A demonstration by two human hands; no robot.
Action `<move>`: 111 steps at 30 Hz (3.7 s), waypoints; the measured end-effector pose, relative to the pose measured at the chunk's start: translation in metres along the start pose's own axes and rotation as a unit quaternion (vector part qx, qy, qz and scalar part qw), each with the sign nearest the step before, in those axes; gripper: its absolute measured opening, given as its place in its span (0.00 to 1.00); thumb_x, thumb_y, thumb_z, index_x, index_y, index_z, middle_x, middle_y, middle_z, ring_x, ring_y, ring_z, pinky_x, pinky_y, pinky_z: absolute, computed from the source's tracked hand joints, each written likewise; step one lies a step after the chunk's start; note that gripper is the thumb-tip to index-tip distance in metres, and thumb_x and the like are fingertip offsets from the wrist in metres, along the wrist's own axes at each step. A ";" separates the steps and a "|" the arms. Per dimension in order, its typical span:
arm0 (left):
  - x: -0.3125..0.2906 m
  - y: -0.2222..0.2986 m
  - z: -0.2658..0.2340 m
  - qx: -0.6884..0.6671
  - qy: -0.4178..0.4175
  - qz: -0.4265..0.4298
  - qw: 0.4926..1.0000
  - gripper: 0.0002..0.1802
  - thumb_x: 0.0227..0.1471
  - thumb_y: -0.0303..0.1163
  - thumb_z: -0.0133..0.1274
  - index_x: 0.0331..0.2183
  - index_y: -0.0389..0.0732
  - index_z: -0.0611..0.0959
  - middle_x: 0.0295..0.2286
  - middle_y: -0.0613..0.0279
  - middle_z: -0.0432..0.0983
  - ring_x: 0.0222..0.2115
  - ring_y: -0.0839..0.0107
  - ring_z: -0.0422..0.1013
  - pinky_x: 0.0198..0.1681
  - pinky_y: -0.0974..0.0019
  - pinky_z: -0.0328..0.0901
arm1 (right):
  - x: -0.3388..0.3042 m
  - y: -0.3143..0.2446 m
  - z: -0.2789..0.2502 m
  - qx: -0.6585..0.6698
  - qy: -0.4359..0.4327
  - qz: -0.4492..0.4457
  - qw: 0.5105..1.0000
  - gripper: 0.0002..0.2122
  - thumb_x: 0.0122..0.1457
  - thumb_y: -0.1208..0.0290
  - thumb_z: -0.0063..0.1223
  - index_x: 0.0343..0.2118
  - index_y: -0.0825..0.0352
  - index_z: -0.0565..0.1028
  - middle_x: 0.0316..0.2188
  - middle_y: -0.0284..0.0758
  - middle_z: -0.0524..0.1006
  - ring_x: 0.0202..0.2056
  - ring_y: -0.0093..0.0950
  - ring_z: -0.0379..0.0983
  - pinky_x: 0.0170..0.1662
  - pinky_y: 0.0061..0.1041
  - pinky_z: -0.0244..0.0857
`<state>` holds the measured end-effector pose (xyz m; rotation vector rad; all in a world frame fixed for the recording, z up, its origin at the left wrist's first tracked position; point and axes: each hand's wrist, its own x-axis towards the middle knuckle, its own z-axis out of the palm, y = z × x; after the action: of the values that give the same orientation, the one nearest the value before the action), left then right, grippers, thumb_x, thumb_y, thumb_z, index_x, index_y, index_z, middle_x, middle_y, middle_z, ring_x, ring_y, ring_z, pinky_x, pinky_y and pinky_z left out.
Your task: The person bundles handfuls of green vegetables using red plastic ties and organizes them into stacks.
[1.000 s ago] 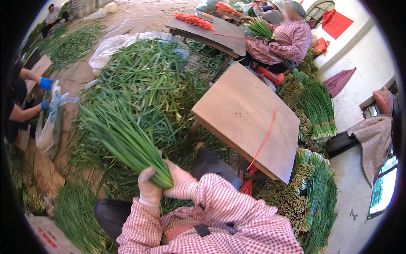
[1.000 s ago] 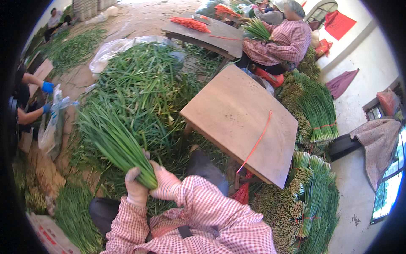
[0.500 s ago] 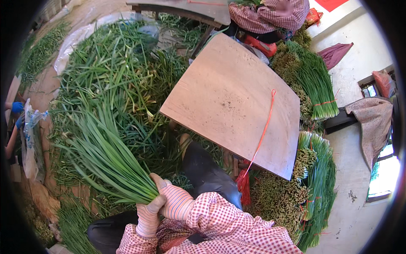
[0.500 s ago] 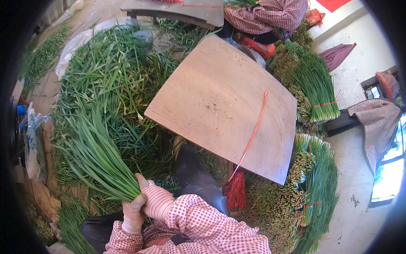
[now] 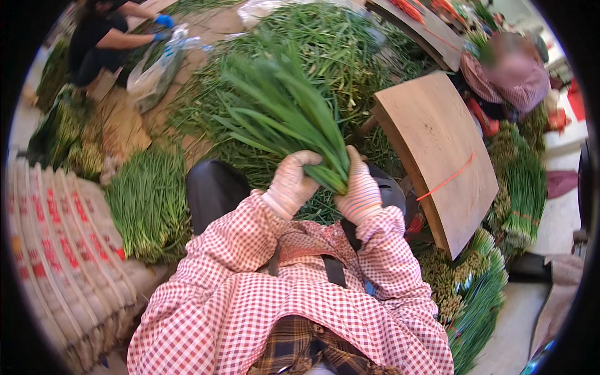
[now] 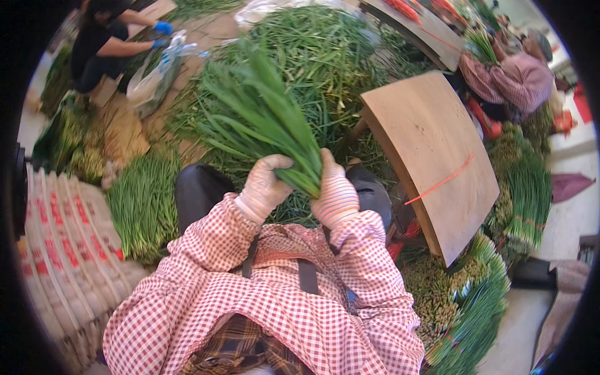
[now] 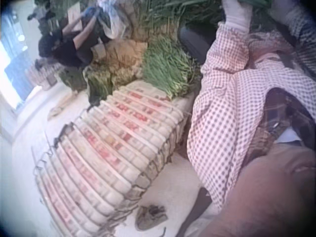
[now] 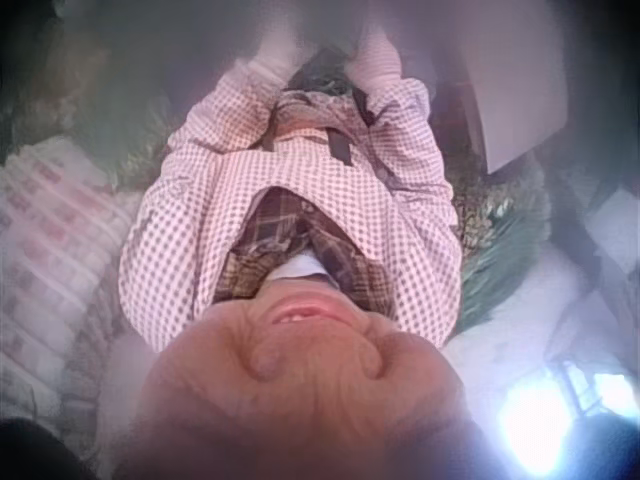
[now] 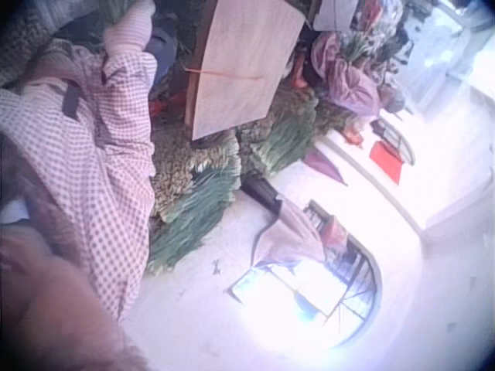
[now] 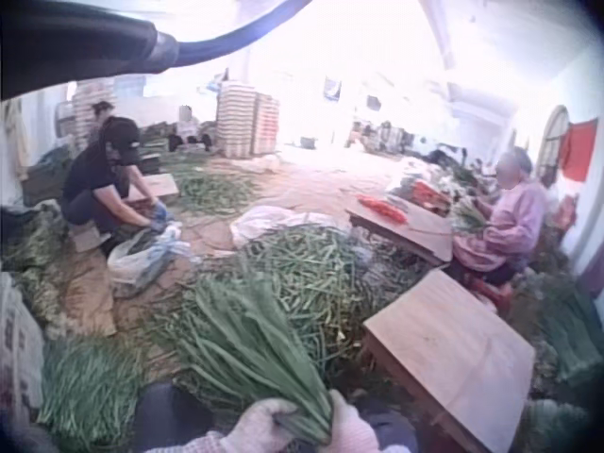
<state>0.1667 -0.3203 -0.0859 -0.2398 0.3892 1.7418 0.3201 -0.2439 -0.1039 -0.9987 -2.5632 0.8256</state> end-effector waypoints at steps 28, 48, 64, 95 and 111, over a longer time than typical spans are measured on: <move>0.040 -0.031 0.073 0.150 -0.132 0.022 0.980 0.21 0.53 0.37 0.52 0.48 0.41 0.75 0.46 0.54 0.74 0.50 0.56 0.68 0.58 0.48 0.60 | -0.098 0.032 -0.156 -0.071 -0.017 0.024 0.997 0.35 0.47 0.73 0.58 0.60 0.60 0.58 0.40 0.53 0.74 0.43 0.48 0.74 0.45 0.39 0.69; 0.045 0.114 -0.052 0.300 0.219 0.161 0.914 0.31 0.53 0.30 0.55 0.57 0.38 0.65 0.56 0.53 0.61 0.56 0.57 0.61 0.58 0.56 0.62 | -0.099 0.257 -0.307 -0.157 -0.167 0.408 0.883 0.52 0.35 0.63 0.72 0.64 0.62 0.51 0.52 0.52 0.68 0.54 0.45 0.66 0.57 0.35 0.62; -0.078 0.147 0.005 0.377 0.178 0.286 0.863 0.24 0.50 0.31 0.59 0.49 0.42 0.72 0.40 0.57 0.76 0.43 0.62 0.73 0.48 0.57 0.69 | -0.102 0.260 -0.244 -0.249 0.105 0.265 0.926 0.39 0.48 0.50 0.63 0.57 0.74 0.63 0.51 0.57 0.70 0.53 0.51 0.67 0.54 0.41 0.62; -0.378 0.001 -0.311 0.254 0.565 0.386 0.683 0.14 0.49 0.28 0.55 0.40 0.38 0.80 0.31 0.65 0.78 0.33 0.77 0.71 0.41 0.72 0.66 | 0.136 -0.227 0.229 -0.012 -0.556 -0.214 0.803 0.24 0.55 0.65 0.60 0.53 0.72 0.69 0.48 0.40 0.76 0.49 0.31 0.71 0.54 0.28 0.63; -0.357 0.328 -0.321 0.598 0.731 0.000 0.329 0.33 0.51 0.35 0.52 0.57 0.40 0.63 0.47 0.39 0.71 0.50 0.47 0.68 0.55 0.54 0.63 | 0.019 -0.317 0.480 0.386 -0.619 0.187 0.658 0.20 0.60 0.62 0.54 0.54 0.61 0.68 0.46 0.32 0.73 0.45 0.28 0.71 0.44 0.29 0.69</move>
<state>-0.0966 -0.8236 -0.2085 -0.6241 2.7768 0.2068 -0.0709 -0.6179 -0.2990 -0.6963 -2.0780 3.2490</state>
